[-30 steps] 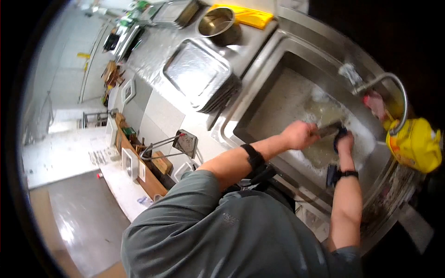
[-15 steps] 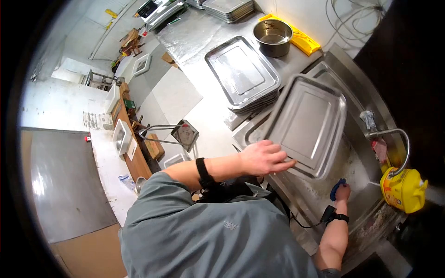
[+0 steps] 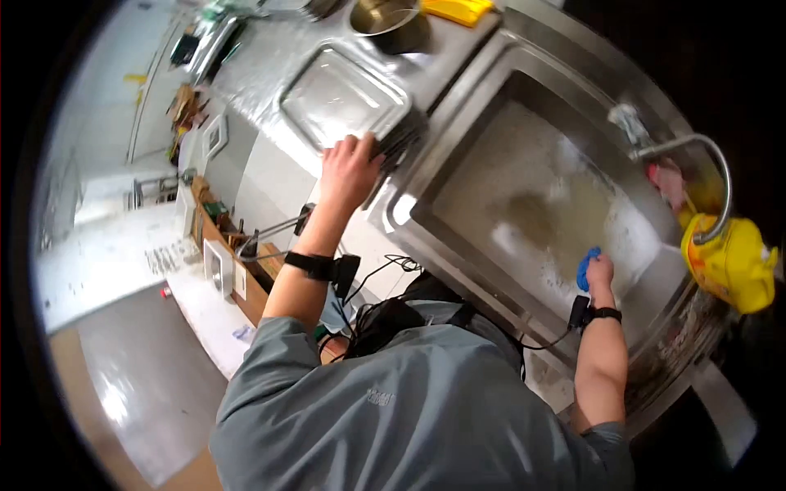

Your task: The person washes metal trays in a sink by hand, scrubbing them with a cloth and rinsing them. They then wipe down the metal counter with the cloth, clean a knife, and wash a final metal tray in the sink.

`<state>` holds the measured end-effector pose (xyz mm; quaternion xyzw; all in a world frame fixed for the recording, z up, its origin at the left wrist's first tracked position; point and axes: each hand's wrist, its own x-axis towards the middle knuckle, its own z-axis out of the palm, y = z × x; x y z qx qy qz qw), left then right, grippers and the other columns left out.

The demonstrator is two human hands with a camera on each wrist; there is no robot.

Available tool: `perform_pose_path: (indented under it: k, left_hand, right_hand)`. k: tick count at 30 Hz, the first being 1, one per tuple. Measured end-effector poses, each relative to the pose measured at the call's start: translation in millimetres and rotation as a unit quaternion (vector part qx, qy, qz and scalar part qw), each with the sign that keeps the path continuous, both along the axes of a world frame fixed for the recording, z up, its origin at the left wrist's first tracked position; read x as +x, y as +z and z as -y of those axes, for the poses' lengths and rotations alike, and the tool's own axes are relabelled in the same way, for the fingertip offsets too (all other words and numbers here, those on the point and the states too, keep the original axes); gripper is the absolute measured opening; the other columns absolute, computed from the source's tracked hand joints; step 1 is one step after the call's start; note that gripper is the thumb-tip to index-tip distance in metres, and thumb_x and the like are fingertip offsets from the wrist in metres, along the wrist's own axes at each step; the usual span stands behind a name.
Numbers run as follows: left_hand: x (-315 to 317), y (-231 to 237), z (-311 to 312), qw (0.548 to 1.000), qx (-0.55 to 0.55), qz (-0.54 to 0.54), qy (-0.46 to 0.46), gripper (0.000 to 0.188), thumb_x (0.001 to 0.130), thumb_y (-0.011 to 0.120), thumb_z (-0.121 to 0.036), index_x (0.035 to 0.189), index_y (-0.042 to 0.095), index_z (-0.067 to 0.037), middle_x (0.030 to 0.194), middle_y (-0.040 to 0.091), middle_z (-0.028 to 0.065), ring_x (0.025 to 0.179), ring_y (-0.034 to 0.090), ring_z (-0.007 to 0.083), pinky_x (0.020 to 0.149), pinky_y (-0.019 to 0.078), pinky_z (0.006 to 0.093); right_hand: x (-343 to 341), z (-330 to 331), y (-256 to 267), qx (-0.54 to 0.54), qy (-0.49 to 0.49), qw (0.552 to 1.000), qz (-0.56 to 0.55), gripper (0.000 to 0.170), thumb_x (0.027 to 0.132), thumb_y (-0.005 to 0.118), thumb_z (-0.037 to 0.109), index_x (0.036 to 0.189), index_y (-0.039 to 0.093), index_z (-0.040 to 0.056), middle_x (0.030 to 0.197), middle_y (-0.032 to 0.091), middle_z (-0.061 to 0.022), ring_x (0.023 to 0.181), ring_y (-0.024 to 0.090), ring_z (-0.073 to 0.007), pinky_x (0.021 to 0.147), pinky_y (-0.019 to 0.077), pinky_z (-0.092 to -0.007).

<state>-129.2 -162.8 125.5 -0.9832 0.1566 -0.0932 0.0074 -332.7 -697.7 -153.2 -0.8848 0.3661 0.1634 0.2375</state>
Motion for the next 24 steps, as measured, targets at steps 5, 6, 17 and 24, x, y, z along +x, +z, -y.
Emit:
perform_pose_path:
  k: [5, 6, 17, 24]
  left_hand:
    - [12.5, -8.6, 96.8, 0.995, -0.066, -0.028, -0.069, 0.052, 0.076, 0.072, -0.034, 0.115, 0.056, -0.004, 0.111, 0.055, 0.0146, 0.101, 0.054, 0.0318, 0.086, 0.043, 0.044]
    - [12.9, -20.5, 128.1, 0.988, -0.1, -0.054, -0.105, 0.051, 0.077, 0.071, -0.034, 0.115, 0.056, -0.004, 0.112, 0.054, 0.0155, 0.101, 0.055, 0.0327, 0.086, 0.044, 0.0441]
    - [29.5, -324.7, 316.1, 0.867, 0.168, -0.467, -0.04, 0.042, 0.09, 0.054, -0.02, 0.125, 0.048, 0.002, 0.128, 0.052, 0.02, 0.116, 0.052, 0.0355, 0.099, 0.0432, 0.041]
    - [33.6, -330.7, 324.2, 0.831, -0.022, -0.535, 0.154, 0.045, 0.083, 0.058, -0.018, 0.124, 0.049, 0.0, 0.124, 0.055, 0.0208, 0.113, 0.055, 0.0354, 0.096, 0.0451, 0.042]
  right_hand:
    - [-20.9, 13.7, -46.1, 0.054, -0.105, 0.992, -0.033, 0.025, 0.084, 0.056, 0.017, 0.099, 0.063, -0.0012, 0.101, 0.065, -0.0213, 0.094, 0.061, -0.0363, 0.082, 0.0473, -0.0425]
    - [-26.3, 18.8, -63.2, 0.079, -0.143, 0.986, -0.021, 0.024, 0.084, 0.056, 0.015, 0.1, 0.062, -0.0011, 0.097, 0.065, -0.0202, 0.09, 0.062, -0.034, 0.078, 0.0481, -0.041]
    - [15.9, -3.8, -32.7, -0.088, 0.076, 0.988, 0.097, 0.05, 0.084, 0.062, 0.017, 0.13, 0.047, 0.008, 0.132, 0.045, -0.0166, 0.12, 0.041, -0.0396, 0.102, 0.0321, -0.0478]
    - [41.4, 15.4, -21.1, -0.067, 0.156, 0.984, -0.045, 0.06, 0.081, 0.064, 0.009, 0.137, 0.042, 0.0119, 0.138, 0.036, -0.0188, 0.123, 0.037, -0.0423, 0.104, 0.0319, -0.0496]
